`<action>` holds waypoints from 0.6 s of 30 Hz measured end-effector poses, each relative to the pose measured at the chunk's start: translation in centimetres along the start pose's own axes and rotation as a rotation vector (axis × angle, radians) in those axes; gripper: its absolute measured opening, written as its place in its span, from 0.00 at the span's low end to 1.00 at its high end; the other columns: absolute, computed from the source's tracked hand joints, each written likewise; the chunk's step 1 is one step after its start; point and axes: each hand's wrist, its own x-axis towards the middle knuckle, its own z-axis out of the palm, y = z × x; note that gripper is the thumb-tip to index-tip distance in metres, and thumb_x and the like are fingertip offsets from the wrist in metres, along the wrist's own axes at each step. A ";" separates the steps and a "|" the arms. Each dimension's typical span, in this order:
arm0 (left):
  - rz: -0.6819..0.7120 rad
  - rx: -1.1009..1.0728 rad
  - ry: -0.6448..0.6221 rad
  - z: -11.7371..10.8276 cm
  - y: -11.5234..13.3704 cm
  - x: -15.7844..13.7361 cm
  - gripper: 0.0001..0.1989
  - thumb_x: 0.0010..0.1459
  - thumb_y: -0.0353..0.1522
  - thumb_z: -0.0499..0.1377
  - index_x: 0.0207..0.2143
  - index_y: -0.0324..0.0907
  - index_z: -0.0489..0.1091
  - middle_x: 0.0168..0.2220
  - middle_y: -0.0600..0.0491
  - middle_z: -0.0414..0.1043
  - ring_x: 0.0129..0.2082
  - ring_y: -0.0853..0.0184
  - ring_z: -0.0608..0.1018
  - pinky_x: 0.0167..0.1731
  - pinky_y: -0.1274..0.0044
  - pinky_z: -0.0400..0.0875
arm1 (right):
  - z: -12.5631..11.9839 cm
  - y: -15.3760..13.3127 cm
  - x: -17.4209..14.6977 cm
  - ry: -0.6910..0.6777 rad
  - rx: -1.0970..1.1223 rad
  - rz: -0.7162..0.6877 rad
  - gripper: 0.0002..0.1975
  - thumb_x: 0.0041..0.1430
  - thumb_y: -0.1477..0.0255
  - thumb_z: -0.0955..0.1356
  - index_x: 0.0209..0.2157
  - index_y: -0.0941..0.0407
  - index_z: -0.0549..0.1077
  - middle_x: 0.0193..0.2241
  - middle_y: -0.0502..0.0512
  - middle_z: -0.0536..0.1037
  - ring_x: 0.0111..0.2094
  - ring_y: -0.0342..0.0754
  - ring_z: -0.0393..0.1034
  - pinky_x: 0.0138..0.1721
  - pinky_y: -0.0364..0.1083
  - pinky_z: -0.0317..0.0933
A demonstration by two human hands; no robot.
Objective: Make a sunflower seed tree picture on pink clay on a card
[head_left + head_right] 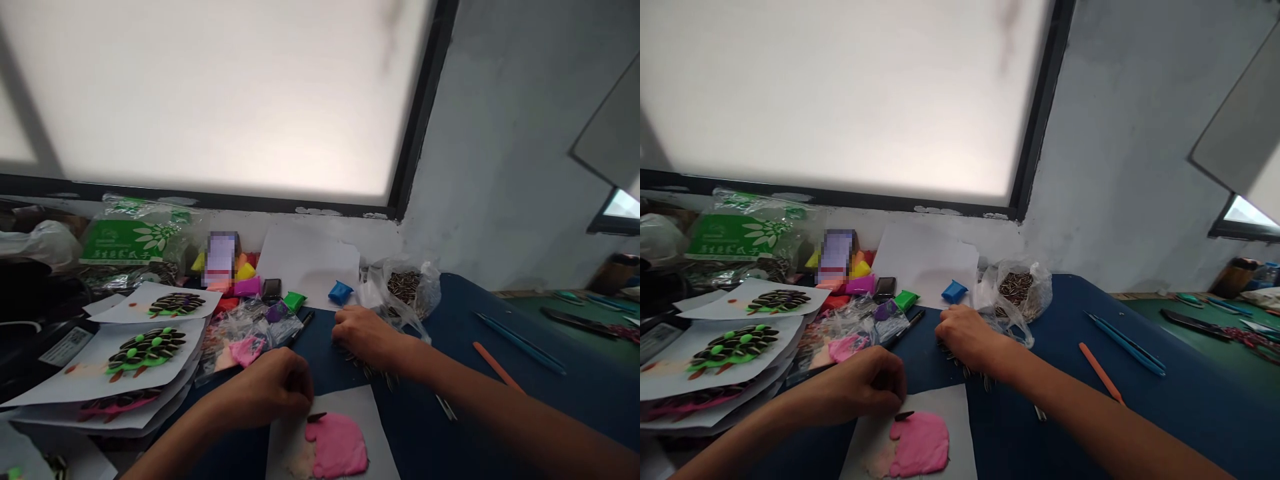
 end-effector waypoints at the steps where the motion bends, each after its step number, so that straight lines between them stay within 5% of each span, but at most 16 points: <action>1: 0.004 -0.002 -0.001 0.0 -0.1 0.0 0.08 0.45 0.29 0.59 0.28 0.39 0.78 0.22 0.58 0.71 0.23 0.69 0.70 0.21 0.80 0.58 | -0.1 0.0 0.1 -0.012 -0.014 -0.016 0.11 0.61 0.83 0.67 0.28 0.59 0.79 0.31 0.58 0.77 0.33 0.49 0.67 0.34 0.46 0.56; 10: 0.024 -0.011 -0.009 0.0 -0.2 0.1 0.09 0.44 0.29 0.59 0.28 0.39 0.79 0.23 0.57 0.72 0.24 0.68 0.71 0.21 0.81 0.59 | -0.9 -0.9 0.6 0.002 0.029 -0.027 0.08 0.61 0.85 0.67 0.32 0.61 0.77 0.33 0.59 0.77 0.35 0.50 0.68 0.37 0.46 0.59; 18: 0.027 -0.007 -0.011 0.0 -0.5 0.2 0.08 0.44 0.28 0.59 0.27 0.39 0.78 0.21 0.59 0.70 0.22 0.70 0.69 0.20 0.81 0.57 | -1.5 -5.3 -3.5 0.217 0.430 0.049 0.06 0.63 0.81 0.70 0.37 0.57 0.79 0.32 0.51 0.77 0.32 0.43 0.72 0.33 0.40 0.62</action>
